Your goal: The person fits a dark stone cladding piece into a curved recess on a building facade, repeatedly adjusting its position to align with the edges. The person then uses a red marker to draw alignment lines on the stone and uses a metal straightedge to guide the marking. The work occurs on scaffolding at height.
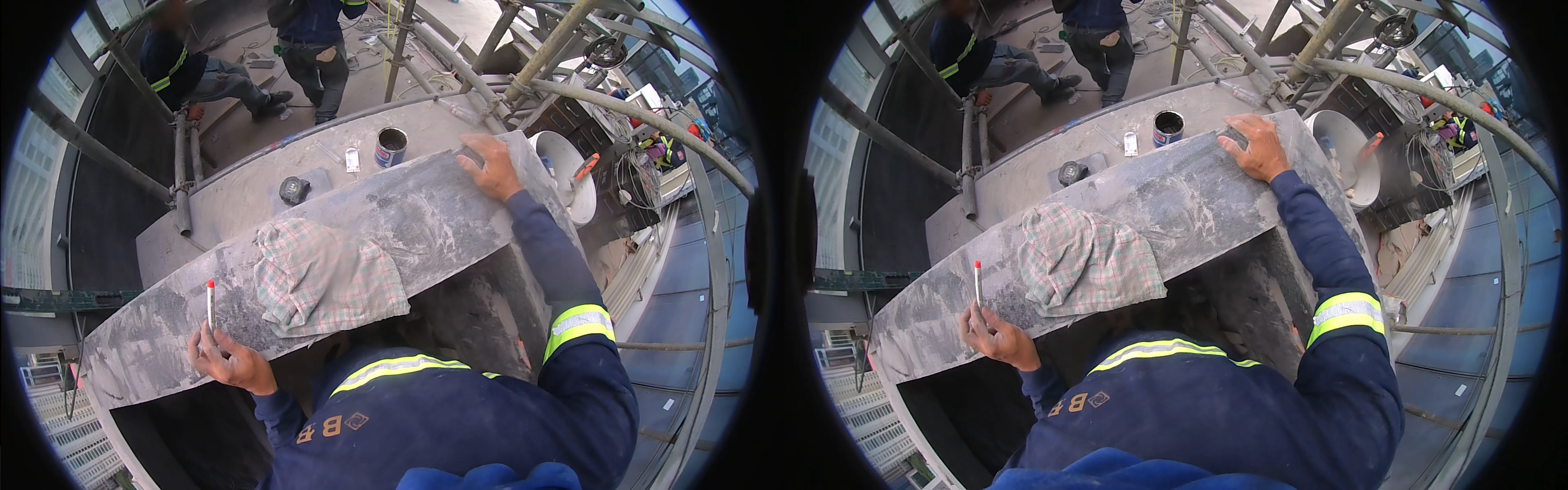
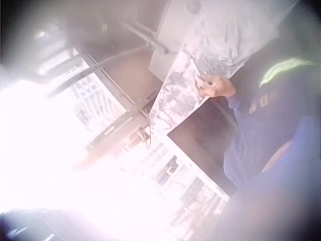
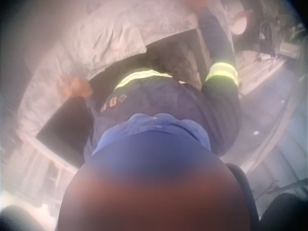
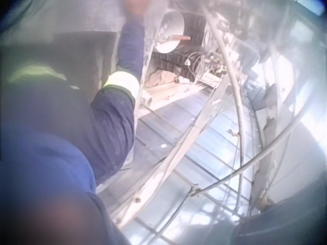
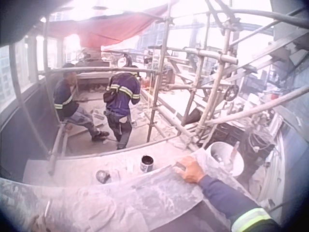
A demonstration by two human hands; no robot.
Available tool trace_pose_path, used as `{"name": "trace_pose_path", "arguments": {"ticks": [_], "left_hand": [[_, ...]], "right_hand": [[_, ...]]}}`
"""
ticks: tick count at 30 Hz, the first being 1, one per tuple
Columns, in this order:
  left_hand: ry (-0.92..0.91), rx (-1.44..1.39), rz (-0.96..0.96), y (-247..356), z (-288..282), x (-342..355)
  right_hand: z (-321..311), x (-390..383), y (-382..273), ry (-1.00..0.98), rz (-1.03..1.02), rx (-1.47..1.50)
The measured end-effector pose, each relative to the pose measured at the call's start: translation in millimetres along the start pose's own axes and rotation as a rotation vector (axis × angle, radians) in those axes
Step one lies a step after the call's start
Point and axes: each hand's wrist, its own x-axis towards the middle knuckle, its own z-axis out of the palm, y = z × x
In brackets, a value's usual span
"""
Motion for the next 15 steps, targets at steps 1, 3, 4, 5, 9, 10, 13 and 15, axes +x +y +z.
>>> {"name": "trace_pose_path", "arguments": {"ticks": [1,3,4,5,9,10,13,15], "left_hand": [[-0.002,-0.013,-0.011,1.6,0.2,0.1],[-0.022,-0.017,-0.029,1.4,-0.2,-0.6],[-0.013,-0.004,-0.019,2.1,0.0,-1.2],[-0.004,0.01,-0.008,0.6,-4.9,0.4],[-0.019,-0.045,-0.006,-3.7,-1.1,-3.3],[-0.022,-0.022,-0.001,-7.0,-3.3,-3.6],[-0.014,0.013,-0.002,-7.0,0.0,-2.8],[0.001,0.02,0.003,-6.1,0.9,-2.3]], "right_hand": [[-0.4,-0.4,-0.2,0.003,0.005,-0.004],[0.0,-2.6,-1.8,0.011,0.022,-0.019],[-1.5,-2.7,-2.6,0.011,0.018,-0.034],[2.7,-0.9,-6.5,0.012,0.016,-0.049],[-0.3,3.2,-6.3,-0.022,0.036,-0.024],[-0.1,2.7,-6.1,-0.019,0.045,-0.026],[-0.1,-0.7,-5.9,-0.012,0.051,-0.023],[-0.8,-3.1,-5.1,0.0,0.059,-0.039]]}}
